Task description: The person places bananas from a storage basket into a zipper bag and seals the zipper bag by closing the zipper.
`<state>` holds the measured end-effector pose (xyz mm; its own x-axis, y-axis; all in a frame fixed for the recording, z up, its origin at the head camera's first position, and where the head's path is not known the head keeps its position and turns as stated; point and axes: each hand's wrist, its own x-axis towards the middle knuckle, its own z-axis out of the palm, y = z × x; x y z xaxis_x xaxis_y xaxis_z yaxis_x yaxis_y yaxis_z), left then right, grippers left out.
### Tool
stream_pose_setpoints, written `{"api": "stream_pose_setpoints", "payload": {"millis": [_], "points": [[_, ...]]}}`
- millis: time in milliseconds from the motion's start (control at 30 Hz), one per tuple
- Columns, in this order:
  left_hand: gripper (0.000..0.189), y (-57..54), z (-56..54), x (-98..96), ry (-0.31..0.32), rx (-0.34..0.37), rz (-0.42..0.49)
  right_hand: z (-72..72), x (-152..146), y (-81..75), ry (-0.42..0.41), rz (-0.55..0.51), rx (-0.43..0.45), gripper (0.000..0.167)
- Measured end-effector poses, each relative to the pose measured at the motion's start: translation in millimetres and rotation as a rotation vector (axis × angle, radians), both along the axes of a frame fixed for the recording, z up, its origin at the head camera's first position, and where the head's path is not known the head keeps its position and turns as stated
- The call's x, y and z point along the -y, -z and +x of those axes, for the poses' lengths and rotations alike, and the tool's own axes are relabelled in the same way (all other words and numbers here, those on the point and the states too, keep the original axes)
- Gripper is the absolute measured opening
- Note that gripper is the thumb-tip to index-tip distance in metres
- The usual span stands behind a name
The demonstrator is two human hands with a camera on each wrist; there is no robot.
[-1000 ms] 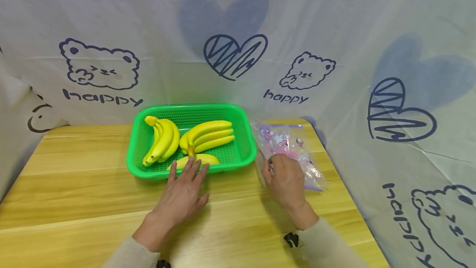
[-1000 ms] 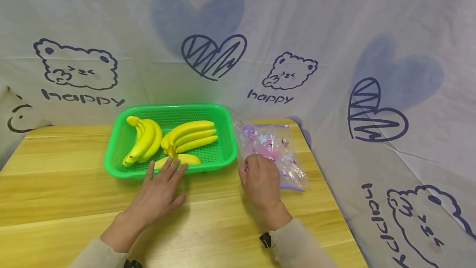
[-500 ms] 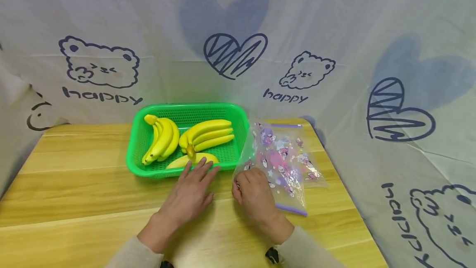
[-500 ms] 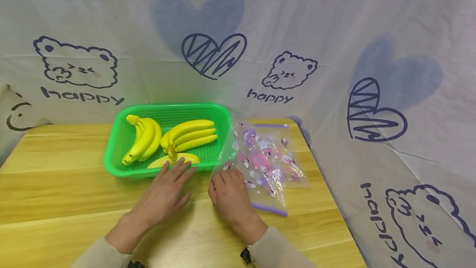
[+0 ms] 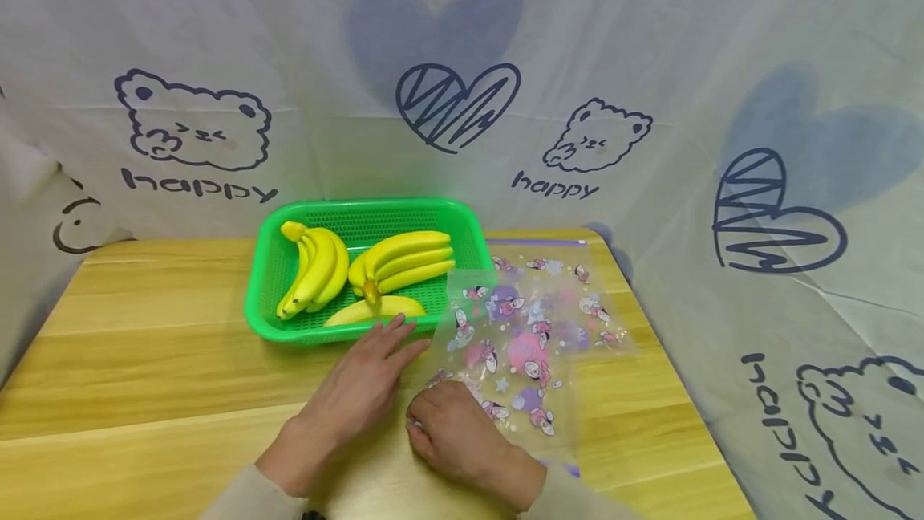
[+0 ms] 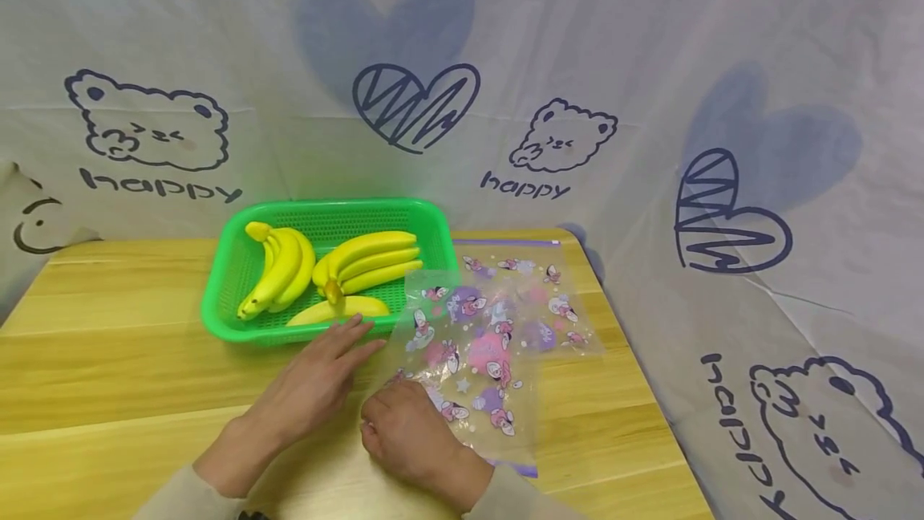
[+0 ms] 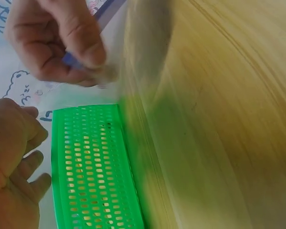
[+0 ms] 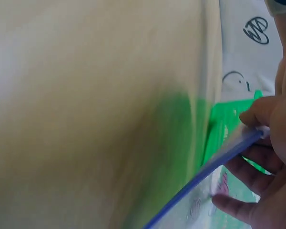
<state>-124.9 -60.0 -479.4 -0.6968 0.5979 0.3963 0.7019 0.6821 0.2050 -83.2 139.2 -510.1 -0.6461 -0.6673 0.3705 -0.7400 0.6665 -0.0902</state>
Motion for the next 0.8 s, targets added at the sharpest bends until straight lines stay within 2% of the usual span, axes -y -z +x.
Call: {"api": "stream_pose_setpoints", "payload": {"millis": [67, 200, 267, 367, 567, 800], "points": [[0.052, 0.7, 1.1, 2.3, 0.012, -0.006, 0.002, 4.8, 3, 1.7, -0.039, 0.058, 0.060, 0.006], [0.052, 2.4, 2.7, 4.8, 0.021, -0.008, 0.020, 11.7, 5, 4.6, -0.113, 0.157, 0.186, 0.018], [0.053, 3.8, 4.1, 5.2, 0.011, 0.008, 0.035, 13.1, 3, 5.1, -0.142, 0.170, 0.234, 0.023], [0.056, 6.4, 6.4, 4.5, -0.012, 0.060, 0.039, 12.6, -2, 3.9, -0.154, 0.136, 0.265, 0.023], [0.047, 14.8, 10.6, -0.8, -0.017, 0.191, -0.049, 7.5, -22, -2.4, -0.065, 0.093, 0.214, 0.016], [0.037, 18.4, 15.6, 9.0, -0.052, 0.253, -0.036, -0.3, -47, -7.7, 0.081, 0.063, 0.066, 0.023]]}}
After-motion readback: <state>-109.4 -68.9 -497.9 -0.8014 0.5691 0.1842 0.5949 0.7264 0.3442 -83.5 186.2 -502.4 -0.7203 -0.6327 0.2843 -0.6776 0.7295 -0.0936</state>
